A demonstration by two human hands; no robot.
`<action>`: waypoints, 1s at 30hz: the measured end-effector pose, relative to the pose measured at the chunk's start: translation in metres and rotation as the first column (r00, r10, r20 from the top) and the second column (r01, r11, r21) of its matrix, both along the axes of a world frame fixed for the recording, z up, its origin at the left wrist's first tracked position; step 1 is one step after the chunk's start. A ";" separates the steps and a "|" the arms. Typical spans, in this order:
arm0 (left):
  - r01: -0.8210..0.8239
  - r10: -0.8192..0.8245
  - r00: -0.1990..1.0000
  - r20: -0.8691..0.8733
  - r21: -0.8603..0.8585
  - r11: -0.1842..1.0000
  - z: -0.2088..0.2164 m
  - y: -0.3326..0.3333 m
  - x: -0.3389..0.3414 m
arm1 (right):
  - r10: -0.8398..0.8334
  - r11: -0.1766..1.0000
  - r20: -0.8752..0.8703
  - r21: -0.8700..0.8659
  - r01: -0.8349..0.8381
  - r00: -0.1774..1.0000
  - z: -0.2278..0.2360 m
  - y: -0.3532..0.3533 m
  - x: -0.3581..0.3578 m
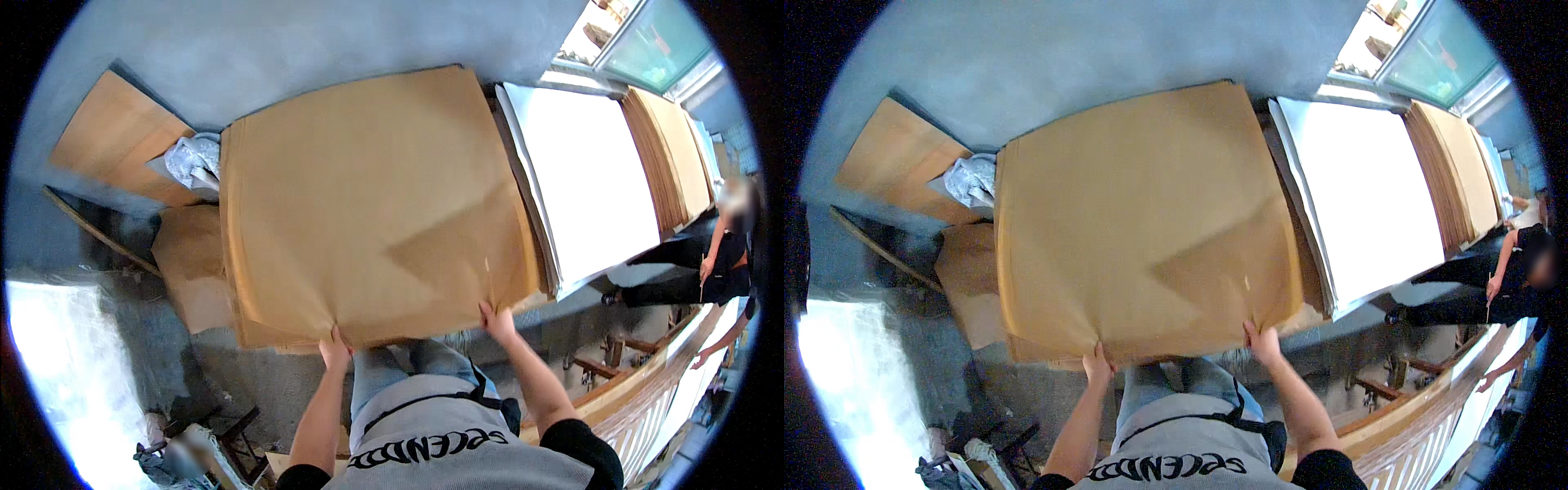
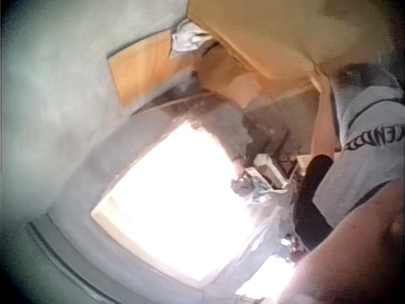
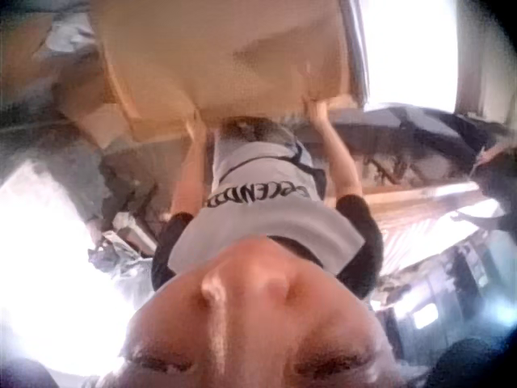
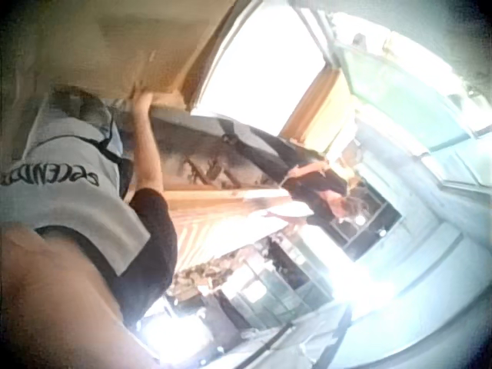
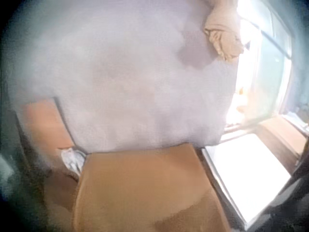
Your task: The person repeatedly picks up large sheets of paper and places them onto a long wooden structure, smoothing them down with a small stick. The process is repeated multiple times as the person moves along the structure.
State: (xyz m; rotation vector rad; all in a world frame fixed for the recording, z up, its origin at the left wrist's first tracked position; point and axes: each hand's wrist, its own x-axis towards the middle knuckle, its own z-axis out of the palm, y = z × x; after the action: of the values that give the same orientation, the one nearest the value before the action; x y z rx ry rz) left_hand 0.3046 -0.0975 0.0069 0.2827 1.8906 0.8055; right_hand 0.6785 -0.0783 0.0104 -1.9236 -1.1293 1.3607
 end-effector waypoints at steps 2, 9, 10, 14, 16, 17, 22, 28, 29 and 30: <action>-0.071 0.075 0.997 -0.021 0.154 0.985 0.007 -0.016 0.013 | -0.263 0.958 -0.071 0.099 0.269 0.962 0.025 -0.014 -0.026; -0.246 0.247 0.926 0.285 -0.039 0.969 -0.033 0.019 -0.022 | -0.246 0.969 -0.256 -0.089 0.230 0.935 0.009 0.044 -0.017; -0.261 0.276 0.925 0.259 -0.093 0.961 -0.002 0.030 -0.014 | -0.262 0.963 -0.310 -0.138 0.229 0.914 0.017 0.044 -0.017; -0.312 0.323 0.820 0.473 -0.105 0.944 0.000 0.017 -0.018 | -0.425 0.898 -0.421 -0.312 0.312 0.802 0.018 0.017 -0.006; -0.360 0.345 0.726 0.595 -0.099 0.928 -0.006 0.006 -0.020 | -0.519 0.847 -0.473 -0.396 0.355 0.712 0.017 0.003 -0.002; -0.394 0.363 0.664 0.654 -0.107 0.913 -0.017 -0.002 -0.022 | -0.524 0.844 -0.500 -0.413 0.343 0.689 0.026 0.002 -0.009; -0.363 0.391 0.618 0.683 -0.193 0.912 -0.025 -0.008 -0.027 | -0.457 0.889 -0.739 -0.401 0.223 0.495 0.045 -0.009 -0.009; -0.375 0.298 0.574 0.762 -0.079 0.924 -0.019 -0.010 -0.031 | -0.324 0.946 -0.739 -0.247 0.210 0.591 0.049 -0.016 -0.020; -0.368 0.326 0.581 0.746 -0.116 0.922 -0.022 -0.008 -0.031 | -0.328 0.945 -0.726 -0.244 0.219 0.605 0.051 -0.015 -0.022; -0.360 0.352 0.588 0.728 -0.154 0.920 -0.025 -0.007 -0.033 | -0.332 0.943 -0.712 -0.242 0.228 0.618 0.053 -0.014 -0.025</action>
State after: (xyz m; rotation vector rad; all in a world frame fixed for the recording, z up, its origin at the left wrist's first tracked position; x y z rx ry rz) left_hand 0.2713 -0.1044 -0.0178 -0.4136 1.1420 1.0030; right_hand 0.6532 -0.0926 0.0637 -1.2783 -0.3100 1.8067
